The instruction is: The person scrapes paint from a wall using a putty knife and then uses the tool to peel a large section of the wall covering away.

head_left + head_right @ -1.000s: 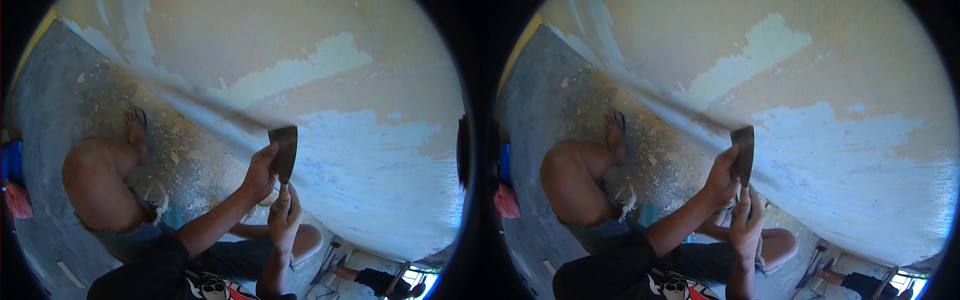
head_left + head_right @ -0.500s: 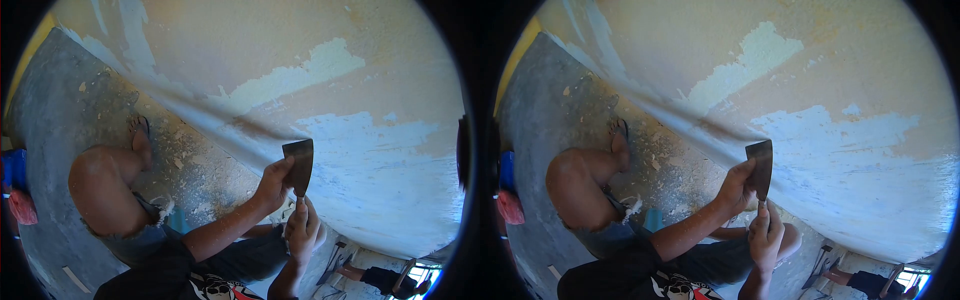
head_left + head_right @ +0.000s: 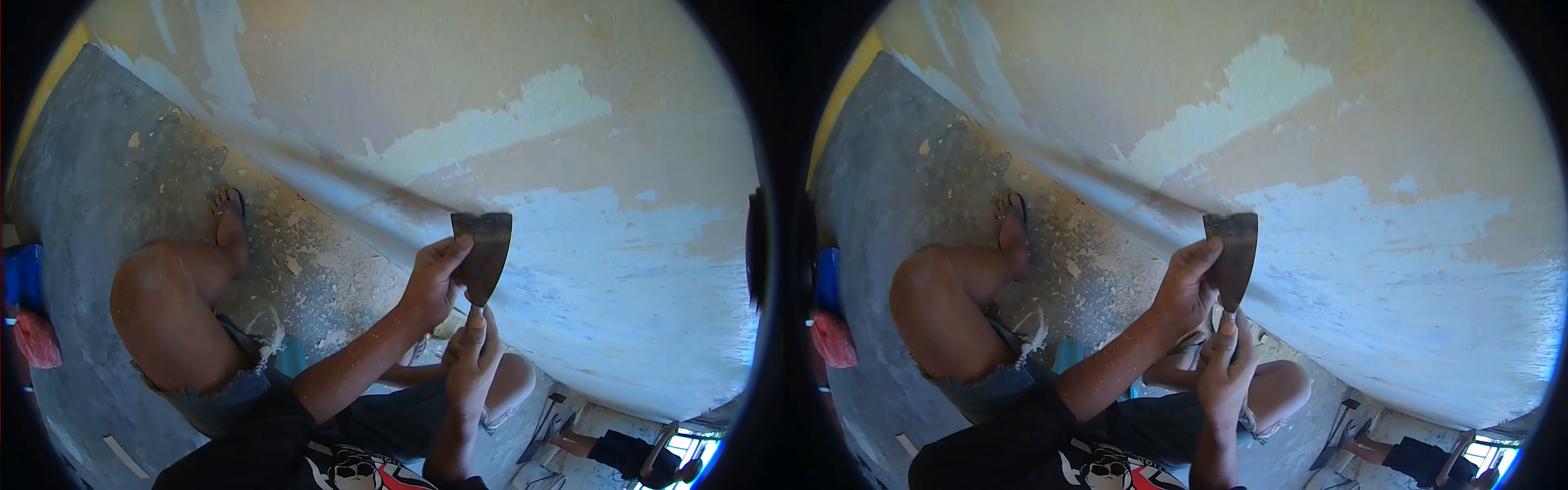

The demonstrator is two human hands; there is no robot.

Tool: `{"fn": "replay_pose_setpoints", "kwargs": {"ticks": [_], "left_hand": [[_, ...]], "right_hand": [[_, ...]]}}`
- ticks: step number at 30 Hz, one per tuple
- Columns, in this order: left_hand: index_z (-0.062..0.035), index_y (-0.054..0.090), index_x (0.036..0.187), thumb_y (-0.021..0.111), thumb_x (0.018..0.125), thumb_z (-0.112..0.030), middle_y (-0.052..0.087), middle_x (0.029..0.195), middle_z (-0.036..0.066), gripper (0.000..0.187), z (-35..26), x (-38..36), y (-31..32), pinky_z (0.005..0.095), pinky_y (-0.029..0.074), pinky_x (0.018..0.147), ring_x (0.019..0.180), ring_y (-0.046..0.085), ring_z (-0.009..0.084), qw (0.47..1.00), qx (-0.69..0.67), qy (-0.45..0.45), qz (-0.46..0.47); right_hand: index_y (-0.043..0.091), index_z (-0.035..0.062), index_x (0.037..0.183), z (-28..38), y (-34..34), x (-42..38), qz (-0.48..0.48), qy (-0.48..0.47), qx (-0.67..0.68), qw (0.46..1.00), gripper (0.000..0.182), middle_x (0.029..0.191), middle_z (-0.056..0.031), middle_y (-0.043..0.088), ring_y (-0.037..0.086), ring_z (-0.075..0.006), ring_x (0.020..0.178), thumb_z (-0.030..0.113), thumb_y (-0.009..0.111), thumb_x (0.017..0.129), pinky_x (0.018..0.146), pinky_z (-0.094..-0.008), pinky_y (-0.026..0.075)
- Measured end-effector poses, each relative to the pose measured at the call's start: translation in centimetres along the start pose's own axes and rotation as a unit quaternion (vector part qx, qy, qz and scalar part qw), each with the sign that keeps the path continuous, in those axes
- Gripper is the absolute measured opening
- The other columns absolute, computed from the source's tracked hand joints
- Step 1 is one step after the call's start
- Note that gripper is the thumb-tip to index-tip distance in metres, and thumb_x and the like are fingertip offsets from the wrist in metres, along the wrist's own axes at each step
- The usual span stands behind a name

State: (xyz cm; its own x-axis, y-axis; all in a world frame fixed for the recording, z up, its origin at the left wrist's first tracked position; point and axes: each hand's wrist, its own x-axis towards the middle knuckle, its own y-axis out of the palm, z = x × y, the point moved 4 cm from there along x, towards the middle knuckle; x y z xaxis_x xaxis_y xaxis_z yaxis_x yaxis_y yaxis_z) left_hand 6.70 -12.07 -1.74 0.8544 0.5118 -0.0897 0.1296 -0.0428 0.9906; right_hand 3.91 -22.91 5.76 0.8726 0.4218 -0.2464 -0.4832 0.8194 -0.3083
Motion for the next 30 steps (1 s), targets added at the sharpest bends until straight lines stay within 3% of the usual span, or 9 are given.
{"fn": "replay_pose_setpoints", "kwargs": {"ticks": [6, 9, 12, 14, 16, 19, 25, 27, 30], "left_hand": [[-0.0014, 0.061, 0.11, 0.058, 0.098, -0.027, 0.07, 0.099, 0.005, 0.029, 2.2, -1.2, 1.7, 0.0258, 0.056, 0.075, 0.088, 0.068, 0.0119, 0.999, -0.035, -0.028, -0.001], [-0.0015, 0.059, 0.112, 0.056, 0.099, -0.027, 0.069, 0.097, 0.006, 0.029, 2.1, -0.7, 1.3, 0.0278, 0.057, 0.075, 0.086, 0.068, 0.0116, 0.997, -0.034, -0.001, -0.076], [-0.0025, 0.056, 0.112, 0.051, 0.101, -0.026, 0.067, 0.098, 0.007, 0.027, -4.4, 0.3, 0.4, 0.0274, 0.056, 0.079, 0.092, 0.067, 0.011, 0.996, -0.036, 0.079, 0.027], [-0.0013, 0.057, 0.114, 0.051, 0.101, -0.028, 0.068, 0.1, 0.006, 0.031, -3.9, 0.4, 0.3, 0.0291, 0.056, 0.08, 0.093, 0.066, 0.0109, 0.998, -0.002, 0.066, -0.021], [-0.0001, 0.06, 0.114, 0.055, 0.099, -0.031, 0.069, 0.099, 0.003, 0.035, 1.1, -0.4, 0.0, 0.0293, 0.055, 0.079, 0.09, 0.066, 0.0109, 0.997, 0.044, 0.009, -0.07], [-0.0027, 0.064, 0.109, 0.058, 0.097, -0.033, 0.069, 0.097, 0.001, 0.033, 4.3, -1.4, 2.5, 0.0267, 0.053, 0.076, 0.086, 0.065, 0.0104, 0.997, -0.021, -0.068, -0.029], [-0.0046, 0.063, 0.107, 0.056, 0.098, -0.031, 0.07, 0.098, 0.003, 0.028, -4.9, 0.8, -0.5, 0.0299, 0.055, 0.08, 0.09, 0.067, 0.0116, 0.997, -0.019, 0.08, -0.014], [-0.0019, 0.064, 0.1, 0.06, 0.097, -0.031, 0.068, 0.092, 0.004, 0.03, -0.8, 0.0, 0.6, 0.028, 0.055, 0.071, 0.08, 0.066, 0.0106, 0.995, 0.031, 0.028, -0.094], [-0.0023, 0.063, 0.112, 0.059, 0.097, -0.03, 0.07, 0.098, 0.005, 0.032, 3.5, -0.8, 1.1, 0.0284, 0.057, 0.074, 0.084, 0.068, 0.0127, 0.999, 0.002, -0.049, -0.02]], "right_hand": [[0.055, -0.0057, 0.129, 3.2, -4.1, -0.7, 0.026, -0.014, -0.084, 0.996, 0.04, 0.061, 0.0037, 0.044, 0.039, -0.0035, 0.054, 0.024, 0.047, 0.103, 0.048, -0.0222, 0.031], [0.056, -0.0056, 0.128, 2.9, -3.3, 0.1, 0.032, -0.042, -0.089, 0.995, 0.038, 0.061, 0.0025, 0.045, 0.04, -0.0048, 0.055, 0.022, 0.049, 0.102, 0.049, -0.0234, 0.033], [0.057, -0.0057, 0.127, 4.7, 0.8, 1.5, 0.078, -0.064, -0.111, 0.989, 0.036, 0.064, 0.0004, 0.049, 0.043, -0.0058, 0.058, 0.018, 0.05, 0.101, 0.052, -0.0233, 0.036], [0.057, -0.0055, 0.126, 4.7, 1.2, 1.3, 0.103, -0.076, -0.104, 0.986, 0.035, 0.064, 0.0002, 0.049, 0.043, -0.0054, 0.058, 0.018, 0.049, 0.102, 0.052, -0.0228, 0.036], [0.059, -0.0057, 0.125, 2.7, -2.4, -0.3, 0.002, -0.047, -0.111, 0.993, 0.035, 0.064, 0.0006, 0.049, 0.042, -0.0043, 0.056, 0.018, 0.047, 0.102, 0.05, -0.0219, 0.034], [0.059, -0.0079, 0.123, 3.5, -5.9, -1.1, -0.01, -0.014, -0.163, 0.986, 0.035, 0.064, 0.003, 0.05, 0.042, -0.0031, 0.055, 0.018, 0.046, 0.103, 0.049, -0.0199, 0.032], [0.059, -0.0055, 0.124, 4.7, 2.2, 2.2, 0.083, -0.073, -0.121, 0.987, 0.034, 0.068, 0.0015, 0.051, 0.041, -0.0054, 0.059, 0.019, 0.049, 0.102, 0.051, -0.0241, 0.036], [0.058, -0.0074, 0.123, 2.5, -1.2, 0.6, -0.007, -0.072, -0.117, 0.99, 0.035, 0.065, 0.0027, 0.05, 0.04, -0.0044, 0.055, 0.019, 0.048, 0.102, 0.049, -0.0225, 0.034], [0.058, -0.0092, 0.122, 3.2, -4.5, -0.4, -0.019, -0.05, -0.175, 0.983, 0.038, 0.061, 0.0053, 0.044, 0.036, -0.0014, 0.052, 0.022, 0.048, 0.103, 0.047, -0.0181, 0.027]]}}
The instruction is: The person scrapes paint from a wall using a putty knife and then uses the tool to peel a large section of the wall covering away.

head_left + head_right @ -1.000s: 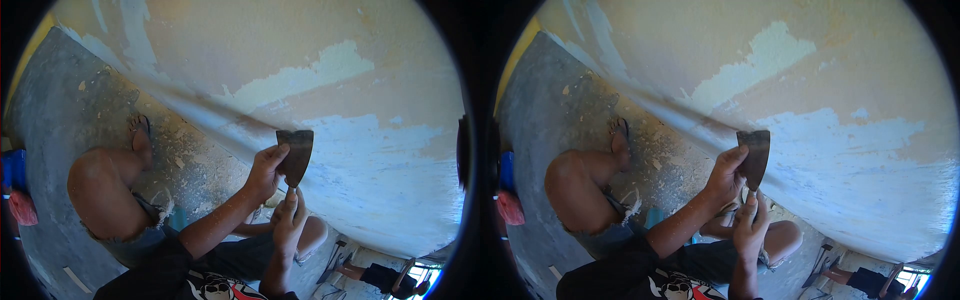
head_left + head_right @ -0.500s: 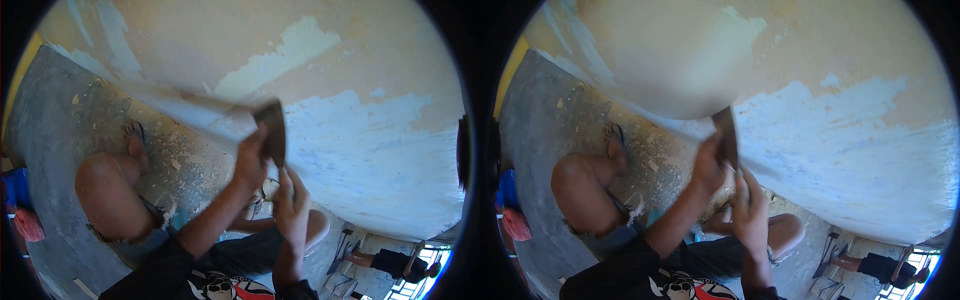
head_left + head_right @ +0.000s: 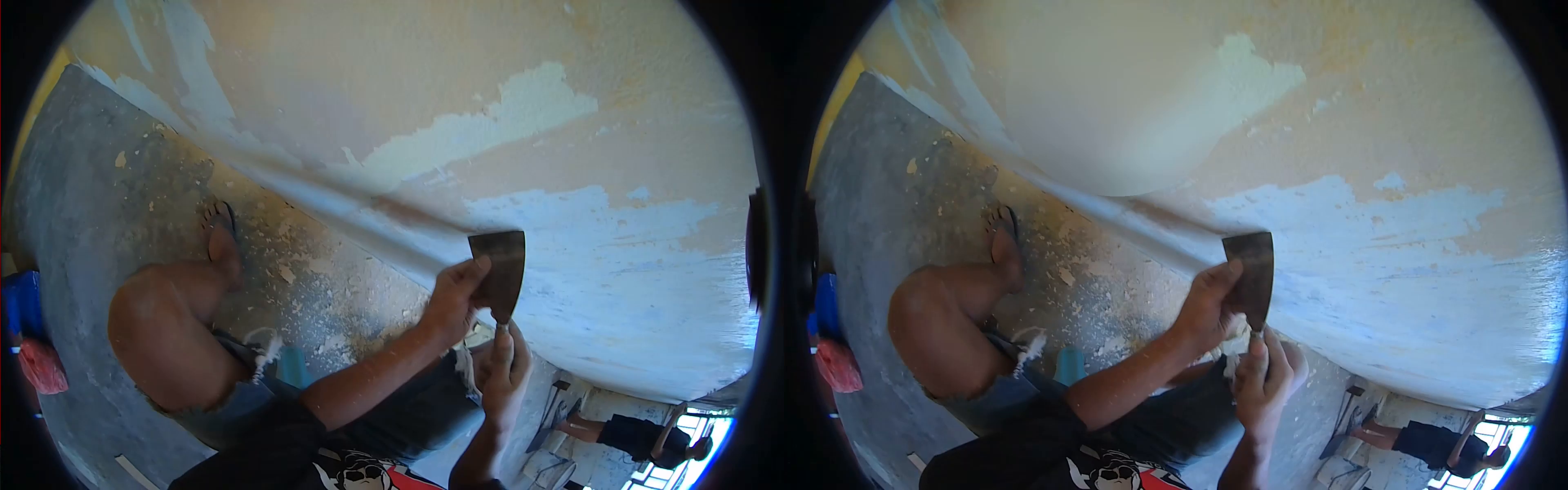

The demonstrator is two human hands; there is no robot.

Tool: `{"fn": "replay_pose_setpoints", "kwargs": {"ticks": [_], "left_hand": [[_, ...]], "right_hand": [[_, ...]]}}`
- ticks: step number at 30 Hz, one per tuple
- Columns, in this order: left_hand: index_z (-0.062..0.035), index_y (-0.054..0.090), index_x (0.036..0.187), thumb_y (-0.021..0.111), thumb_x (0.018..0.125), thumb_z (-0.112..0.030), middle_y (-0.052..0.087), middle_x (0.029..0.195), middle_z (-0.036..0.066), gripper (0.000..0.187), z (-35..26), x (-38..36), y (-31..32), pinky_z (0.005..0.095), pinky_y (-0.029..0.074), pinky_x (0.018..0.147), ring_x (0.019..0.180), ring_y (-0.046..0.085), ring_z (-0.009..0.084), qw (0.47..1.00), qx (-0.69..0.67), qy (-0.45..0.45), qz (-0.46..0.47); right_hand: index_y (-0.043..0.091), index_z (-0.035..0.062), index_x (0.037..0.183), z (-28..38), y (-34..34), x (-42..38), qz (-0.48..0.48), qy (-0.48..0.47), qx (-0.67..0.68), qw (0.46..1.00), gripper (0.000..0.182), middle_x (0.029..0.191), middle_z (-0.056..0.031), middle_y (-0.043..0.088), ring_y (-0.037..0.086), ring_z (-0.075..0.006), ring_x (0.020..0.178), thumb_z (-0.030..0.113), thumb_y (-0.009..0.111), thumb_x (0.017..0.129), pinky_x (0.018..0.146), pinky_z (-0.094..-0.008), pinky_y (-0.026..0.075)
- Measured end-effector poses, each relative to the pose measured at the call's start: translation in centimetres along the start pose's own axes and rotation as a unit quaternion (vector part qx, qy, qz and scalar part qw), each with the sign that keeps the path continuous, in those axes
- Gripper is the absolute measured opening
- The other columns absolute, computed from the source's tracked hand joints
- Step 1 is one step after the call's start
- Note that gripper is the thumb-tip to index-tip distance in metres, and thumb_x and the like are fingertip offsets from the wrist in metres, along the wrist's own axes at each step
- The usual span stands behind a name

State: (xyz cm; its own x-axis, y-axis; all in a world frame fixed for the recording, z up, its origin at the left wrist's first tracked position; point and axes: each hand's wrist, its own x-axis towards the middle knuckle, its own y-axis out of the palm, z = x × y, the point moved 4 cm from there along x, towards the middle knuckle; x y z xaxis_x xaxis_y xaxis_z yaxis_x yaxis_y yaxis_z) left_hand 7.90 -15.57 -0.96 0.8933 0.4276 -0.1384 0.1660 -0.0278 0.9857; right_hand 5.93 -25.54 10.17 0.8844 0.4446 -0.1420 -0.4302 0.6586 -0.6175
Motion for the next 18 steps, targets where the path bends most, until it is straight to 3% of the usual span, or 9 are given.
{"fn": "replay_pose_setpoints", "kwargs": {"ticks": [1, 3, 4, 7, 8, 9, 11, 14, 18], "left_hand": [[-0.0021, 0.063, 0.111, 0.058, 0.097, -0.03, 0.07, 0.097, 0.006, 0.031, -0.8, 0.0, 0.0, 0.0287, 0.057, 0.073, 0.084, 0.068, 0.0129, 0.999, 0.027, 0.005, -0.018], [-0.0027, 0.063, 0.108, 0.057, 0.098, -0.03, 0.07, 0.096, 0.006, 0.03, -4.4, 0.3, 0.1, 0.0291, 0.057, 0.073, 0.084, 0.069, 0.0131, 0.997, 0.028, 0.069, -0.001], [-0.0037, 0.063, 0.106, 0.057, 0.098, -0.029, 0.07, 0.096, 0.006, 0.028, -5.8, 0.7, -0.6, 0.0293, 0.057, 0.074, 0.085, 0.069, 0.0131, 0.995, 0.008, 0.084, 0.056], [-0.0043, 0.063, 0.107, 0.057, 0.098, -0.03, 0.07, 0.099, 0.005, 0.028, -4.8, 0.3, -1.3, 0.0287, 0.057, 0.075, 0.088, 0.068, 0.0119, 0.996, -0.002, 0.085, 0.01], [-0.0037, 0.063, 0.107, 0.058, 0.098, -0.03, 0.069, 0.102, 0.004, 0.028, -3.0, -0.4, -1.2, 0.0279, 0.056, 0.077, 0.092, 0.067, 0.0106, 0.998, 0.022, 0.048, -0.032], [-0.0035, 0.063, 0.108, 0.059, 0.097, -0.03, 0.068, 0.103, 0.003, 0.028, -1.7, -0.5, -0.4, 0.0275, 0.056, 0.078, 0.096, 0.066, 0.0102, 0.999, -0.046, 0.015, -0.017], [-0.003, 0.063, 0.108, 0.059, 0.097, -0.029, 0.069, 0.101, 0.004, 0.028, -1.6, -0.4, -1.2, 0.0276, 0.056, 0.078, 0.093, 0.067, 0.0118, 0.999, -0.022, 0.026, -0.014], [-0.0013, 0.063, 0.106, 0.057, 0.098, -0.029, 0.071, 0.096, 0.006, 0.029, -5.2, 0.5, -1.8, 0.0263, 0.056, 0.076, 0.086, 0.069, 0.0132, 0.996, -0.003, 0.079, 0.046], [-0.0011, 0.063, 0.106, 0.056, 0.099, -0.028, 0.07, 0.096, 0.006, 0.029, -3.3, 0.1, -3.0, 0.0258, 0.056, 0.075, 0.085, 0.068, 0.012, 0.998, -0.026, 0.055, -0.02]], "right_hand": [[0.058, -0.0089, 0.123, 0.7, 0.7, 0.1, -0.013, 0.007, -0.024, 1.0, 0.039, 0.061, 0.0055, 0.042, 0.036, -0.0015, 0.053, 0.023, 0.047, 0.103, 0.047, -0.0184, 0.027], [0.058, -0.0085, 0.123, 0.1, 3.2, 1.5, 0.015, 0.0, 0.097, 0.995, 0.038, 0.06, 0.0049, 0.041, 0.037, -0.0015, 0.054, 0.022, 0.047, 0.103, 0.047, -0.0192, 0.028], [0.057, -0.0086, 0.124, 0.6, 4.2, 2.4, 0.052, -0.012, 0.094, 0.994, 0.037, 0.06, 0.0055, 0.041, 0.037, -0.0012, 0.055, 0.021, 0.047, 0.103, 0.048, -0.0194, 0.029], [0.056, -0.008, 0.124, 0.9, 3.9, 1.3, 0.051, -0.013, 0.084, 0.995, 0.036, 0.061, 0.0057, 0.042, 0.036, -0.0017, 0.054, 0.019, 0.046, 0.103, 0.047, -0.02, 0.028], [0.057, -0.0068, 0.125, 1.5, 3.0, -0.1, 0.026, 0.0, 0.042, 0.999, 0.036, 0.061, 0.0054, 0.043, 0.037, -0.0024, 0.053, 0.02, 0.047, 0.103, 0.047, -0.0207, 0.028], [0.057, -0.0068, 0.125, 1.5, 2.9, -0.2, 0.029, -0.006, 0.043, 0.999, 0.036, 0.061, 0.0054, 0.043, 0.037, -0.0024, 0.053, 0.02, 0.047, 0.103, 0.047, -0.0207, 0.028], [0.056, -0.007, 0.126, 0.3, 2.7, -0.3, 0.008, 0.042, 0.082, 0.996, 0.036, 0.061, 0.0048, 0.044, 0.037, -0.0027, 0.052, 0.019, 0.046, 0.103, 0.046, -0.0209, 0.028], [0.054, -0.0067, 0.129, -0.7, 5.5, 1.0, 0.014, 0.004, 0.089, 0.996, 0.038, 0.061, 0.0046, 0.044, 0.038, -0.003, 0.055, 0.021, 0.047, 0.103, 0.048, -0.0213, 0.03], [0.054, -0.0085, 0.127, -0.4, 4.9, 0.2, 0.034, 0.009, 0.08, 0.996, 0.04, 0.06, 0.0043, 0.044, 0.039, -0.0033, 0.054, 0.022, 0.047, 0.103, 0.048, -0.0215, 0.03]]}}
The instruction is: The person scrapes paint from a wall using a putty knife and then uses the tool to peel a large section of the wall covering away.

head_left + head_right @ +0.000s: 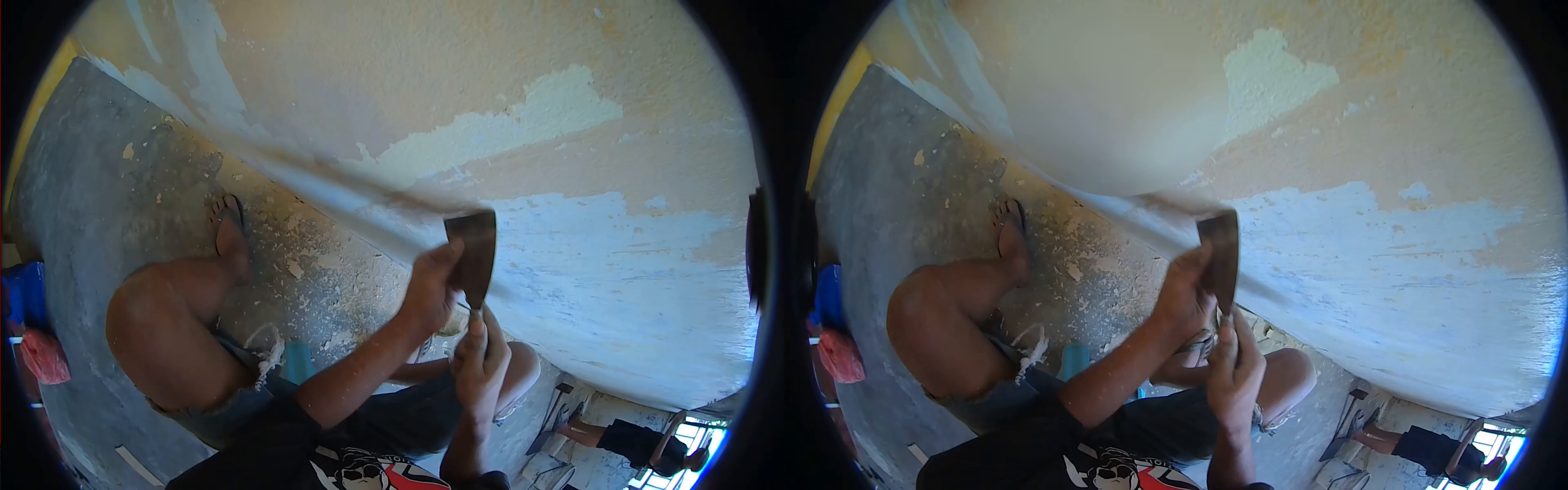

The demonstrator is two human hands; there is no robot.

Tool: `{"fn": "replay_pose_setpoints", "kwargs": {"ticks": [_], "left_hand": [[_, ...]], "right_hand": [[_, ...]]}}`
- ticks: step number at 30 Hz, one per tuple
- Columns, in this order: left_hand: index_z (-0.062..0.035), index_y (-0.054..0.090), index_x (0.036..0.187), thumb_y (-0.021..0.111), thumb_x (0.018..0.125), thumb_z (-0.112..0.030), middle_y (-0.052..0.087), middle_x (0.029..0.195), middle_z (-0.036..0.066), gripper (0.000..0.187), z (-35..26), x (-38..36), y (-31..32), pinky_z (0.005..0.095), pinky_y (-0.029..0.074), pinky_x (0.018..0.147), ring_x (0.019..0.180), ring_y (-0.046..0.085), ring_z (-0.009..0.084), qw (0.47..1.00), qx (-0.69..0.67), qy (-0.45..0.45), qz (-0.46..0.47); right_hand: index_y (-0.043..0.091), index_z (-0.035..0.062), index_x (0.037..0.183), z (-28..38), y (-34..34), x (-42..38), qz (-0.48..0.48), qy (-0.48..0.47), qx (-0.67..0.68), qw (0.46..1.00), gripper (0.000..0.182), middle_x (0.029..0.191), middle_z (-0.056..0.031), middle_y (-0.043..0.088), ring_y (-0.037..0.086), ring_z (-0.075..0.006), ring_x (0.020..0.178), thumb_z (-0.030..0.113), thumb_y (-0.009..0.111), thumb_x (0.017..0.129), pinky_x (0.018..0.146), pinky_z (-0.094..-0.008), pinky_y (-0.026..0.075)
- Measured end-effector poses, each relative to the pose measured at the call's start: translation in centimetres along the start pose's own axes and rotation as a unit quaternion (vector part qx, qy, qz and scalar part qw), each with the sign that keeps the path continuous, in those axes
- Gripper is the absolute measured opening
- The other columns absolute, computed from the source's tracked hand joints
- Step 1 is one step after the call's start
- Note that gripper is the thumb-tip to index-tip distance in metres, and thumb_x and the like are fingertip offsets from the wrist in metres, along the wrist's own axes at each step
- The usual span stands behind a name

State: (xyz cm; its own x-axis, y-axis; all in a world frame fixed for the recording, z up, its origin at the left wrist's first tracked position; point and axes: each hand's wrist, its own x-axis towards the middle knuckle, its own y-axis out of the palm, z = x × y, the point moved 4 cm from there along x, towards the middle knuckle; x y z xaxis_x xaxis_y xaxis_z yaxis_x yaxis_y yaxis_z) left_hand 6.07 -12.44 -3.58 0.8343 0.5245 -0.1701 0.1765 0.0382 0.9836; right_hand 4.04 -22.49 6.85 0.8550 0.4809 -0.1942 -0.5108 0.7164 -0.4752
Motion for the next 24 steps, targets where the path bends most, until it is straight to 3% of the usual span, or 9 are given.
{"fn": "replay_pose_setpoints", "kwargs": {"ticks": [5, 11, 15, 17, 18, 19, 21, 24], "left_hand": [[-0.0005, 0.062, 0.108, 0.056, 0.099, -0.027, 0.07, 0.096, 0.005, 0.029, 0.3, 0.4, 0.0, 0.024, 0.055, 0.075, 0.085, 0.068, 0.011, 0.999, 0.022, -0.017, 0.03], [-0.0007, 0.062, 0.107, 0.055, 0.1, -0.026, 0.07, 0.095, 0.005, 0.027, 0.6, 0.0, 0.1, 0.0237, 0.056, 0.075, 0.085, 0.068, 0.0094, 0.999, -0.014, -0.005, 0.041], [-0.0021, 0.063, 0.105, 0.055, 0.1, -0.026, 0.07, 0.094, 0.004, 0.026, -0.2, 0.2, 0.2, 0.0224, 0.055, 0.072, 0.082, 0.068, 0.0094, 1.0, -0.013, -0.005, 0.015], [-0.0024, 0.064, 0.104, 0.055, 0.1, -0.027, 0.07, 0.093, 0.004, 0.026, -0.5, -0.1, 0.0, 0.0218, 0.054, 0.07, 0.08, 0.067, 0.0098, 0.999, -0.022, -0.021, -0.026], [-0.002, 0.063, 0.106, 0.054, 0.1, -0.028, 0.07, 0.095, 0.005, 0.028, -1.4, 0.0, -0.8, 0.0232, 0.055, 0.074, 0.084, 0.068, 0.0107, 0.99, -0.06, -0.058, 0.111], [-0.002, 0.063, 0.106, 0.054, 0.1, -0.028, 0.07, 0.095, 0.005, 0.028, -0.8, -0.4, -0.7, 0.0232, 0.055, 0.074, 0.084, 0.068, 0.0107, 0.991, -0.058, -0.065, 0.104], [-0.0017, 0.062, 0.108, 0.054, 0.1, -0.029, 0.07, 0.098, 0.006, 0.029, -0.9, -0.1, -0.1, 0.0249, 0.057, 0.077, 0.087, 0.069, 0.0118, 1.0, -0.015, 0.006, 0.005], [-0.0012, 0.061, 0.108, 0.054, 0.1, -0.03, 0.07, 0.1, 0.006, 0.031, 1.2, -0.4, 0.0, 0.0257, 0.057, 0.08, 0.089, 0.069, 0.0126, 0.998, -0.033, -0.021, 0.039]], "right_hand": [[0.055, -0.0083, 0.124, -2.4, 0.5, 0.3, -0.063, 0.008, -0.001, 0.998, 0.037, 0.058, 0.0038, 0.043, 0.038, -0.0034, 0.052, 0.021, 0.046, 0.103, 0.047, -0.0222, 0.03], [0.052, -0.0085, 0.13, -1.1, -0.5, -0.2, -0.012, -0.025, -0.024, 0.999, 0.04, 0.063, 0.0023, 0.047, 0.04, -0.0046, 0.056, 0.02, 0.047, 0.102, 0.049, -0.0225, 0.032], [0.053, -0.0079, 0.129, -1.1, 0.4, 0.0, 0.011, 0.007, -0.048, 0.999, 0.038, 0.066, -0.0011, 0.052, 0.044, -0.0066, 0.059, 0.018, 0.047, 0.101, 0.052, -0.0242, 0.037], [0.054, -0.0073, 0.129, -1.4, 1.6, -0.4, 0.001, -0.055, -0.075, 0.996, 0.038, 0.066, -0.0014, 0.052, 0.044, -0.0067, 0.059, 0.018, 0.048, 0.101, 0.053, -0.0242, 0.038], [0.055, -0.007, 0.128, -0.5, 2.3, -0.9, -0.001, -0.033, -0.078, 0.996, 0.037, 0.065, -0.0003, 0.05, 0.044, -0.0069, 0.059, 0.018, 0.047, 0.102, 0.053, -0.0244, 0.038], [0.055, -0.007, 0.128, -0.7, 2.0, -1.0, -0.003, -0.023, -0.075, 0.997, 0.037, 0.065, -0.0003, 0.05, 0.044, -0.0069, 0.059, 0.018, 0.047, 0.102, 0.053, -0.0244, 0.038], [0.055, -0.0064, 0.128, -0.8, 0.8, -0.1, -0.005, -0.003, -0.04, 0.999, 0.037, 0.064, 0.0014, 0.047, 0.041, -0.0054, 0.058, 0.018, 0.046, 0.102, 0.051, -0.0233, 0.035], [0.052, -0.0058, 0.131, -0.8, -1.3, -0.7, 0.022, 0.003, -0.02, 1.0, 0.039, 0.064, 0.003, 0.044, 0.037, -0.0033, 0.056, 0.021, 0.046, 0.103, 0.048, -0.0218, 0.03]]}}
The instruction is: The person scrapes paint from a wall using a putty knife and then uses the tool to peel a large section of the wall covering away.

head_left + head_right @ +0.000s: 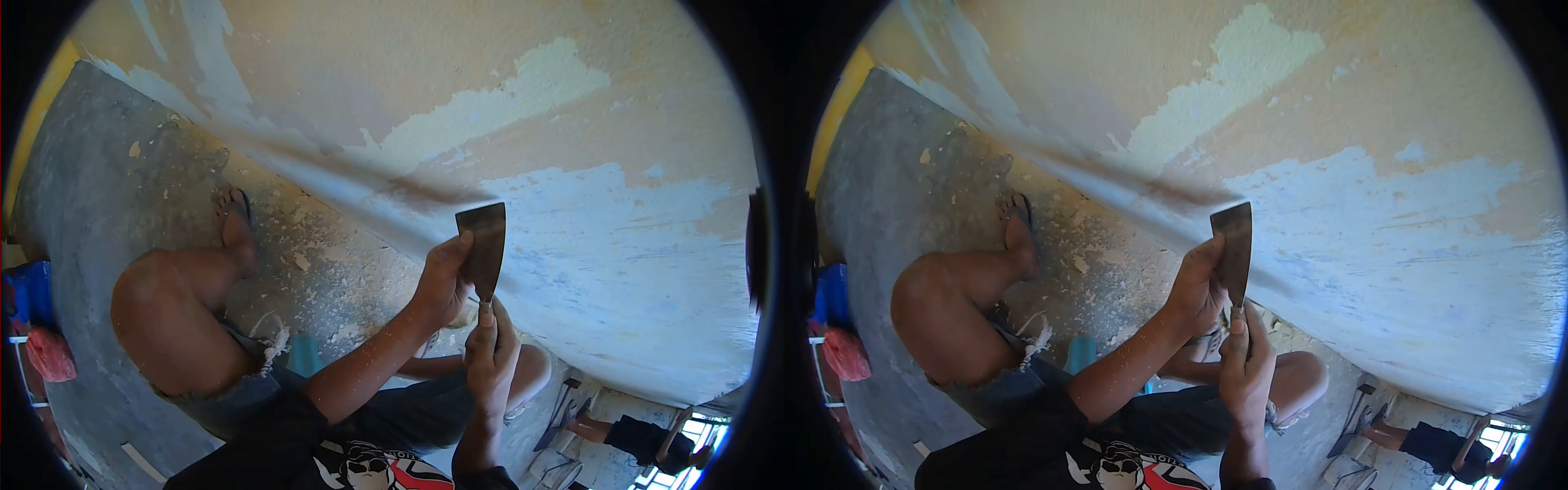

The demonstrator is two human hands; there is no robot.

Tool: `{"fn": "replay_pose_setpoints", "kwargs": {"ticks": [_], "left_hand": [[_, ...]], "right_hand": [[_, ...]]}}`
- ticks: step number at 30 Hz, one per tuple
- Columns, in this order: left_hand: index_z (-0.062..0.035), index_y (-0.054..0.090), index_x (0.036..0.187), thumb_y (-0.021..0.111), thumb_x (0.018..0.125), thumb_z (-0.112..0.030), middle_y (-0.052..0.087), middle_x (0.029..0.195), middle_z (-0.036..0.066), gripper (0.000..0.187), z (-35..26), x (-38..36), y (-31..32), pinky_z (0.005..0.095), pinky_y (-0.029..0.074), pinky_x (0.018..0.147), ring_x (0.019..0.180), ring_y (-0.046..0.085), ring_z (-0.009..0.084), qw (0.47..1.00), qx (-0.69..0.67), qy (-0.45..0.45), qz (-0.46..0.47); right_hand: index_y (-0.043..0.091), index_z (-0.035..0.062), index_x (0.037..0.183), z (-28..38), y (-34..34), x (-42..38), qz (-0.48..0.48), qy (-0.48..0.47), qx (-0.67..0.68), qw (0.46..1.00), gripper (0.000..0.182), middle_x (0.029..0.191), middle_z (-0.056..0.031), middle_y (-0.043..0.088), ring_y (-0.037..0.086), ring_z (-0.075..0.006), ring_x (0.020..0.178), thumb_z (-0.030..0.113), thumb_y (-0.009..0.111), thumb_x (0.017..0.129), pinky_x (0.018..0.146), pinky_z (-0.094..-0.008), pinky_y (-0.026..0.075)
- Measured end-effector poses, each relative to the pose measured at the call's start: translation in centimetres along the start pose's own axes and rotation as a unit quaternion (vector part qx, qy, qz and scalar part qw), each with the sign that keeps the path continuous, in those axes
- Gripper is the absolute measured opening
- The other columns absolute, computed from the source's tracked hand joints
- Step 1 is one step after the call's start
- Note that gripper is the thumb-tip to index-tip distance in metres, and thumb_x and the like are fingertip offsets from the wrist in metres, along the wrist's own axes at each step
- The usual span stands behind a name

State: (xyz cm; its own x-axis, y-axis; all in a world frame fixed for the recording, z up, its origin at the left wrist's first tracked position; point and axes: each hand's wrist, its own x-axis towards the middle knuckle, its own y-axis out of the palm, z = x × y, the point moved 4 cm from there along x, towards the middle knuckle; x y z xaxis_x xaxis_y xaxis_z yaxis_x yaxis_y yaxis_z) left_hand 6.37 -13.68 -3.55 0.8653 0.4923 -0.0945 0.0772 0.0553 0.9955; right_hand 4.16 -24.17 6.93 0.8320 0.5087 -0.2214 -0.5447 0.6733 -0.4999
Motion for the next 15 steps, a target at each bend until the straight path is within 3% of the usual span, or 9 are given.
{"fn": "replay_pose_setpoints", "kwargs": {"ticks": [5, 7, 12, 15], "left_hand": [[-0.0016, 0.061, 0.108, 0.054, 0.1, -0.032, 0.07, 0.098, 0.007, 0.033, 0.7, 0.7, -1.0, 0.0277, 0.058, 0.078, 0.086, 0.069, 0.0128, 0.999, -0.016, 0.016, 0.039], [-0.0009, 0.06, 0.109, 0.054, 0.1, -0.032, 0.07, 0.098, 0.009, 0.034, 0.2, 0.7, -0.8, 0.0296, 0.059, 0.077, 0.085, 0.07, 0.0159, 1.0, -0.011, 0.007, 0.019], [0.0008, 0.059, 0.111, 0.054, 0.1, -0.031, 0.069, 0.097, 0.012, 0.034, -0.2, 0.6, 0.9, 0.0322, 0.06, 0.076, 0.085, 0.071, 0.0222, 0.996, -0.075, -0.04, 0.029], [0.0007, 0.059, 0.111, 0.055, 0.099, -0.031, 0.069, 0.096, 0.012, 0.034, 0.6, 1.0, 0.4, 0.0325, 0.06, 0.076, 0.084, 0.07, 0.0214, 0.994, -0.085, -0.043, 0.058]], "right_hand": [[0.051, -0.006, 0.131, -0.8, -0.1, 0.8, 0.004, 0.019, -0.034, 0.999, 0.04, 0.067, 0.0035, 0.044, 0.039, -0.0033, 0.057, 0.022, 0.044, 0.104, 0.049, -0.021, 0.032], [0.053, -0.005, 0.128, 0.5, 0.4, 1.5, 0.026, 0.055, -0.053, 0.997, 0.036, 0.069, 0.0, 0.052, 0.044, -0.0062, 0.056, 0.021, 0.044, 0.104, 0.05, -0.0245, 0.037], [0.058, -0.0017, 0.113, 2.3, 1.7, 2.1, -0.013, -0.057, -0.227, 0.972, 0.026, 0.065, -0.0127, 0.058, 0.053, -0.0168, 0.054, 0.018, 0.046, 0.101, 0.051, -0.034, 0.041], [0.059, -0.0018, 0.107, 2.7, 1.7, 1.7, -0.057, -0.059, -0.26, 0.962, 0.025, 0.059, -0.0127, 0.053, 0.052, -0.0172, 0.053, 0.018, 0.045, 0.101, 0.051, -0.035, 0.041]]}}
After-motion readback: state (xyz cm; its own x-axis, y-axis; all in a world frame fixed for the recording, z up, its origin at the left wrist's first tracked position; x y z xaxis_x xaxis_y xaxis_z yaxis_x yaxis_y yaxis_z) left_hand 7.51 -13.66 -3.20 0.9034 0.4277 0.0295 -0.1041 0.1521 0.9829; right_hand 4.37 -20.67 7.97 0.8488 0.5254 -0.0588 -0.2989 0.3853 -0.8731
